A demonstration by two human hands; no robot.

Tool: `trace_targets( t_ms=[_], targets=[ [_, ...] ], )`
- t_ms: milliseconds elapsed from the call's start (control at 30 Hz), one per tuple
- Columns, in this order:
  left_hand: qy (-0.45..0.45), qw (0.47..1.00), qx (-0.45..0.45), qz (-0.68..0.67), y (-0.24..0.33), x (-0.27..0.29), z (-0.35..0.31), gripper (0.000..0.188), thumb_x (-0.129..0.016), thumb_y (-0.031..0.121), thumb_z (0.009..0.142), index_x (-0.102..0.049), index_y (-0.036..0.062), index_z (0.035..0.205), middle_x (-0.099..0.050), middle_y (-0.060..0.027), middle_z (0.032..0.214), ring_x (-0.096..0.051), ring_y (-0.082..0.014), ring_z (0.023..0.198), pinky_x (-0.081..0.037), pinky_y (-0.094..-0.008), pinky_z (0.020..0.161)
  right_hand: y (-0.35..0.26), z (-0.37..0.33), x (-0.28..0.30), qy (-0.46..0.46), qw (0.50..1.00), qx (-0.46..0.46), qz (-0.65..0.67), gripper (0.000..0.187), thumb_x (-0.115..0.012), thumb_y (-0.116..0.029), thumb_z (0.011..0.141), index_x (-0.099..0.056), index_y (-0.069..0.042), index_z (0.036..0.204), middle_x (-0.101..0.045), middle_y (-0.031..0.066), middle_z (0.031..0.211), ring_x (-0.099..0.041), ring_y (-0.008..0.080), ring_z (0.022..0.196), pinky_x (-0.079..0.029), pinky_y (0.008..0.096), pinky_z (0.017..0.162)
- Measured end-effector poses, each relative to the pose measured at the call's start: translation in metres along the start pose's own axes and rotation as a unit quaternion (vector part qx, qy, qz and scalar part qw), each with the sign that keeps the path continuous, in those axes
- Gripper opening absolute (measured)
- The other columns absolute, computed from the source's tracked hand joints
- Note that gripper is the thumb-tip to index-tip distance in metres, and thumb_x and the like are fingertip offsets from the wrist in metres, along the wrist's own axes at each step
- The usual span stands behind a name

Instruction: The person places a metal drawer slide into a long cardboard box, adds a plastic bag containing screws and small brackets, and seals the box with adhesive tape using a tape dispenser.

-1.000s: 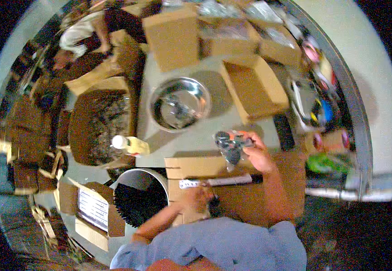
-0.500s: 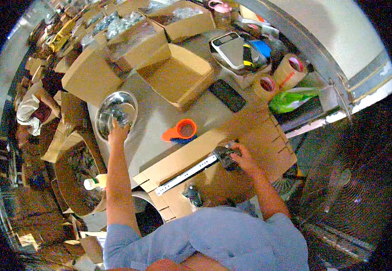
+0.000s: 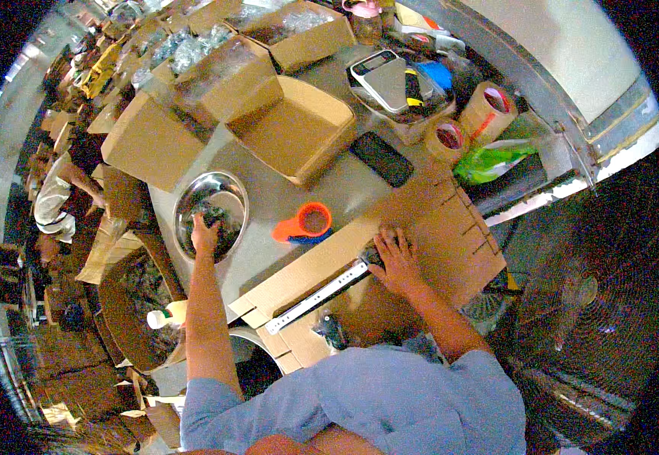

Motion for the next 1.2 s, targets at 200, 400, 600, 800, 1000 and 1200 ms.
trace_targets(
  t_ms=[200, 400, 600, 800, 1000, 1200],
  targets=[
    [0.173, 0.977, -0.005, -0.124, 0.04, 0.043, -0.045, 0.049, -0.071, 0.025, 0.075, -0.045, 0.0027, 0.11, -0.056, -0.0214, 0.103, -0.051, -0.0387, 0.099, -0.039, -0.0454, 0.084, -0.001, -0.011, 0.012, 0.056, 0.998, 0.013, 0.029, 0.07, -0.058, -0.041, 0.081, -0.03, -0.011, 0.138, -0.022, 0.0152, 0.145, -0.018, 0.039, 0.133, -0.016, 0.0562, 0.105],
    [0.097, 0.916, -0.169, -0.35, 0.092, 0.062, -0.198, 0.046, -0.072, 0.007, 0.072, -0.044, 0.0023, 0.109, -0.055, -0.0162, 0.094, -0.057, -0.0271, 0.092, -0.045, -0.037, 0.082, -0.058, -0.02, 0.026, -0.089, 0.87, 0.044, 0.483, 0.06, -0.062, -0.027, 0.082, -0.036, -0.006, 0.132, -0.043, 0.012, 0.128, -0.045, 0.0261, 0.115, -0.036, 0.0382, 0.097],
    [-0.232, 0.835, -0.121, -0.483, 0.139, 0.036, -0.346, 0.053, -0.071, 0.007, 0.073, -0.037, 0.0016, 0.113, -0.048, -0.0143, 0.106, -0.05, -0.0223, 0.1, -0.044, -0.0343, 0.085, -0.116, -0.058, 0.027, -0.134, 0.677, -0.014, 0.724, 0.045, -0.059, -0.024, 0.085, -0.046, 0.0, 0.12, -0.052, 0.0128, 0.117, -0.051, 0.0234, 0.106, -0.038, 0.0375, 0.095],
    [-0.17, 0.829, -0.058, -0.53, 0.165, 0.03, -0.382, 0.076, -0.074, 0.011, 0.072, -0.023, -0.0005, 0.127, -0.047, -0.0152, 0.108, -0.05, -0.0225, 0.1, -0.044, -0.0339, 0.085, -0.1, -0.092, -0.003, -0.066, 0.656, -0.063, 0.749, 0.038, -0.054, -0.028, 0.088, -0.051, -0.001, 0.116, -0.058, 0.0098, 0.104, -0.054, 0.0216, 0.096, -0.041, 0.0361, 0.089],
    [-0.261, 0.845, -0.036, -0.466, 0.171, 0.036, -0.392, 0.053, -0.068, 0.014, 0.08, -0.04, -0.0018, 0.122, -0.055, -0.0114, 0.105, -0.052, -0.0129, 0.093, -0.044, -0.0294, 0.081, -0.087, -0.111, 0.014, 0.048, 0.751, -0.019, 0.658, 0.036, -0.051, -0.029, 0.09, -0.051, -0.002, 0.114, -0.056, 0.0086, 0.106, -0.053, 0.0186, 0.095, -0.042, 0.0343, 0.087],
    [-0.176, 0.829, -0.113, -0.518, 0.169, 0.032, -0.407, 0.052, -0.068, 0.02, 0.081, -0.039, 0.0036, 0.121, -0.052, -0.007, 0.099, -0.052, -0.0139, 0.085, -0.046, -0.0255, 0.071, -0.097, -0.119, 0.031, 0.068, 0.678, 0.001, 0.732, 0.031, -0.052, -0.025, 0.089, -0.051, -0.003, 0.111, -0.055, 0.0075, 0.103, -0.053, 0.0182, 0.094, -0.043, 0.0329, 0.085]
  ],
)
Point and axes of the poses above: each hand's wrist, its own z-axis towards the middle knuckle, its own x-axis out of the back of the hand, y = z × x, the point moved 1 cm from there along z, towards the middle knuckle
